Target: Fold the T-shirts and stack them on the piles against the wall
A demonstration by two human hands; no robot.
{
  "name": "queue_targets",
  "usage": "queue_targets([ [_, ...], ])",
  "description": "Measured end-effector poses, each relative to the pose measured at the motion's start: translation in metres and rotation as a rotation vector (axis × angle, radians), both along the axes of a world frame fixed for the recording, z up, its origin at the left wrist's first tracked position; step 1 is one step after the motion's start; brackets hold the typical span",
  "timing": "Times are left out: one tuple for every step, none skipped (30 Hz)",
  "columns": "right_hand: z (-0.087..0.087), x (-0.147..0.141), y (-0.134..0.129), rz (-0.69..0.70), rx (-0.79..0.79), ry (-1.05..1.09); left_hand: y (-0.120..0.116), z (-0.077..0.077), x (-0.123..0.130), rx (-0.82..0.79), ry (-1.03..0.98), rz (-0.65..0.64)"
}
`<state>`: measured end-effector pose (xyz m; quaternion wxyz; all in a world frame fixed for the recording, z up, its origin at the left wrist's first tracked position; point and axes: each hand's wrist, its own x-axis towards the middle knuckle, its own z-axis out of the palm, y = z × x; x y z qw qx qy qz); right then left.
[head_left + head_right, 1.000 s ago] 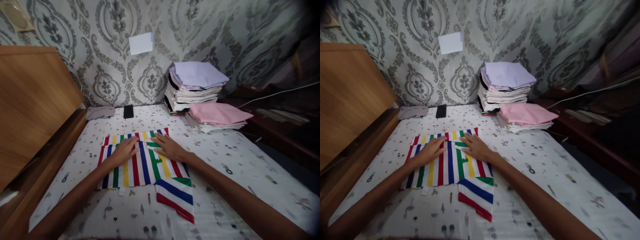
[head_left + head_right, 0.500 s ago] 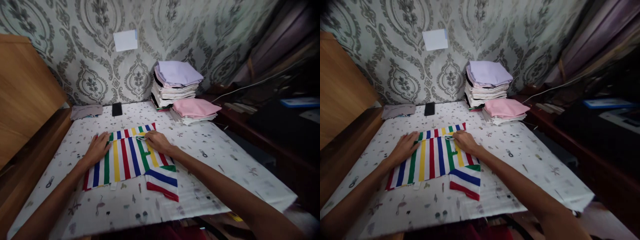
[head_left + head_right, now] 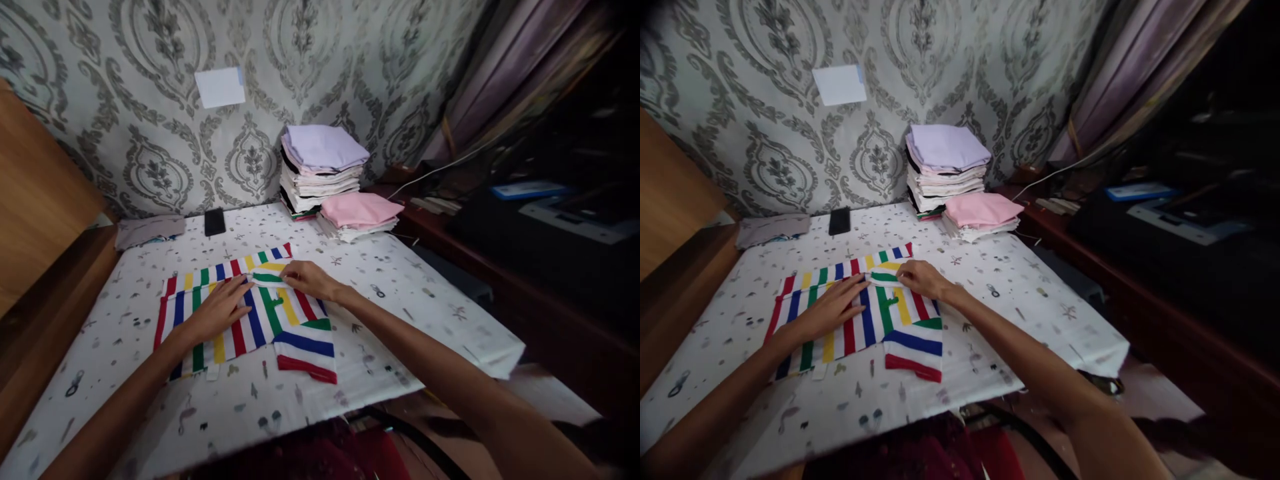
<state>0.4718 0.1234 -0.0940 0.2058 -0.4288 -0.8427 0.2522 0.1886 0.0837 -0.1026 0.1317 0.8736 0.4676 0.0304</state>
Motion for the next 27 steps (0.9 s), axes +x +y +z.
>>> queue_targets([
  [0.005, 0.009, -0.011, 0.001, -0.024, 0.004, -0.009, 0.0, -0.006, 0.0, 0.006, -0.011],
  [0.009, 0.018, -0.025, 0.015, -0.046, -0.003, -0.02, 0.0, -0.013, 0.002, 0.006, -0.021],
  [0.014, 0.028, -0.039, 0.046, -0.067, -0.022, -0.032, -0.001, -0.023, 0.005, 0.005, -0.031],
  [0.018, 0.038, -0.055, 0.08, -0.077, -0.049, -0.044, -0.003, -0.034, 0.009, 0.003, -0.039],
  [0.022, 0.048, -0.071, 0.118, -0.086, -0.088, -0.057, -0.005, -0.045, 0.019, 0.002, -0.041],
  [0.024, 0.055, -0.086, 0.14, -0.087, -0.126, -0.068, -0.009, -0.058, 0.035, 0.002, -0.04],
  [0.025, 0.061, -0.1, 0.156, -0.082, -0.161, -0.079, -0.013, -0.071, 0.058, 0.003, -0.033],
  [0.024, 0.065, -0.112, 0.169, -0.073, -0.188, -0.087, -0.017, -0.083, 0.086, -0.001, -0.028],
  [0.023, 0.067, -0.122, 0.177, -0.052, -0.206, -0.094, -0.022, -0.094, 0.112, -0.001, -0.024],
  [0.02, 0.067, -0.129, 0.183, -0.02, -0.217, -0.099, -0.025, -0.103, 0.133, 0.005, -0.021],
  [0.018, 0.065, -0.133, 0.192, 0.02, -0.223, -0.102, -0.028, -0.112, 0.15, 0.013, -0.02],
  [0.015, 0.062, -0.135, 0.198, 0.066, -0.227, -0.104, -0.03, -0.118, 0.165, 0.022, -0.021],
  [0.012, 0.058, -0.136, 0.203, 0.11, -0.232, -0.105, -0.03, -0.122, 0.176, 0.031, -0.02],
  [0.01, 0.055, -0.135, 0.211, 0.146, -0.238, -0.106, -0.029, -0.125, 0.181, 0.039, -0.014],
  [0.009, 0.052, -0.133, 0.224, 0.167, -0.24, -0.106, -0.027, -0.126, 0.185, 0.037, -0.003],
  [0.008, 0.05, -0.131, 0.24, 0.169, -0.236, -0.107, -0.023, -0.127, 0.188, 0.022, 0.015],
  [0.009, 0.048, -0.128, 0.253, 0.15, -0.223, -0.107, -0.019, -0.126, 0.179, 0.001, 0.04],
  [0.011, 0.048, -0.125, 0.26, 0.112, -0.193, -0.107, -0.015, -0.125, 0.152, -0.026, 0.076],
  [0.013, 0.047, -0.12, 0.262, 0.058, -0.147, -0.105, -0.01, -0.123, 0.112, -0.065, 0.124],
  [0.015, 0.047, -0.113, 0.259, -0.013, -0.083, -0.103, -0.005, -0.122, 0.054, -0.114, 0.174],
  [0.017, 0.046, -0.104, 0.249, -0.098, -0.002, -0.098, 0.0, -0.122, -0.016, -0.17, 0.227],
  [0.019, 0.044, -0.092, 0.232, -0.191, 0.098, -0.092, 0.005, -0.121, -0.082, -0.234, 0.285],
  [0.019, 0.041, -0.078, 0.2, -0.287, 0.209, -0.085, 0.009, -0.122, -0.14, -0.302, 0.351],
  [0.018, 0.036, -0.061, 0.145, -0.382, 0.321, -0.076, 0.012, -0.122, -0.182, -0.37, 0.42],
  [0.016, 0.031, -0.044, 0.049, -0.466, 0.428, -0.067, 0.013, -0.123, -0.211, -0.429, 0.493],
  [0.014, 0.025, -0.026, -0.085, -0.534, 0.511, -0.059, 0.014, -0.125, -0.224, -0.478, 0.568],
  [0.011, 0.019, -0.01, -0.241, -0.579, 0.567, -0.051, 0.013, -0.126, -0.225, -0.517, 0.635],
])
